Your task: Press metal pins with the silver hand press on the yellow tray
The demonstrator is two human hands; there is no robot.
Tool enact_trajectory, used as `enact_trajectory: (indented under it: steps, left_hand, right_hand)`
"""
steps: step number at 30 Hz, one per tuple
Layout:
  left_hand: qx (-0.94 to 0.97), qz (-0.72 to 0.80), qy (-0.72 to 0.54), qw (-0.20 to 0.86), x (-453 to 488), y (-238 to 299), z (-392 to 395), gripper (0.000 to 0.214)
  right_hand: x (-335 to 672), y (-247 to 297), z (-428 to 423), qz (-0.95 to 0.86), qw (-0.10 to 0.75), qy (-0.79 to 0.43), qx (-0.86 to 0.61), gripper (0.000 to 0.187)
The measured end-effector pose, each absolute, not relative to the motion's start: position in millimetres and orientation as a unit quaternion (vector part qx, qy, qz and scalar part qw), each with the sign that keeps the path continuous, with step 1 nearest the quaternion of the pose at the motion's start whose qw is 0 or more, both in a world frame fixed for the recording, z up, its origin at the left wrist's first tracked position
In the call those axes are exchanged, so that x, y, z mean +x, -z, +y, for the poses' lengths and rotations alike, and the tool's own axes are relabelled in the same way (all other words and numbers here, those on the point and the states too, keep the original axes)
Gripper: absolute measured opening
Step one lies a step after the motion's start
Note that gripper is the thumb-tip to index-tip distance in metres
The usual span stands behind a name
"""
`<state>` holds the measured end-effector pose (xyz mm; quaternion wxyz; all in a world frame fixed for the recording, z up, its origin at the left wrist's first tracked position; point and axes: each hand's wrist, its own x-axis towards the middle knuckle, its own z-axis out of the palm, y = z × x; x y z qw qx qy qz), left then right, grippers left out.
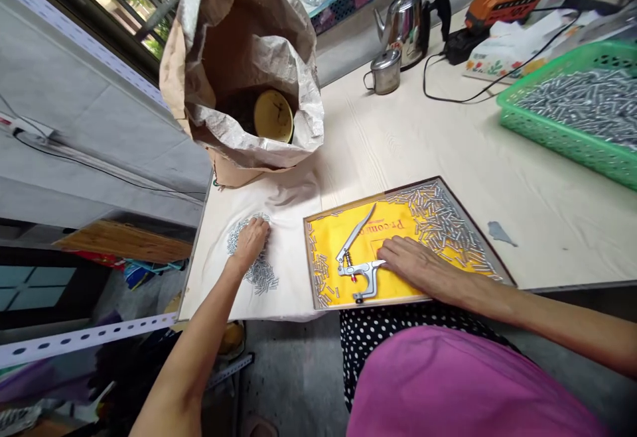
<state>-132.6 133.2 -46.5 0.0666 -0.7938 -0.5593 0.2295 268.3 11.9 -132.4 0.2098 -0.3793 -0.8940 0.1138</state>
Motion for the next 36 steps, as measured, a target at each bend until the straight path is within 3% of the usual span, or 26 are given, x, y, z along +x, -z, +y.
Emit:
enact_trajectory:
  steps: [10,17,19,21,26,36]
  left_hand:
    - [-0.824,-0.522,-0.214,0.053,-155,57,162,0.029]
    - [-0.727,-0.685,0.015,-0.054,-120,34,144,0.025]
    - [-0.649,-0.740,0.124,-0.126,-88,23,120,0.026]
    - [-0.613,-0.711,0.205,-0.278,-49,18,89,0.031]
    - [-0.488,-0.676,0.201,-0.515,25,28,19,0.046]
    - [-0.391,-0.692,0.228,-0.563,45,52,-14,0.043]
  right_hand:
    - [273,109,14,-0.900,0.150,-0.122,-0.390,0.009]
    - [272,103,16,-0.901,0.127,-0.132,-0.392,0.011]
    - [272,105,15,-0.901,0.127,-0.136,-0.391,0.012]
    - [272,108,15,-0.900,0.131,-0.133,-0.393,0.012]
    - [272,114,11,-0.900,0.137,-0.117,-0.397,0.012]
    - [267,109,7,-0.900,0.104,-0.092,-0.413,0.014]
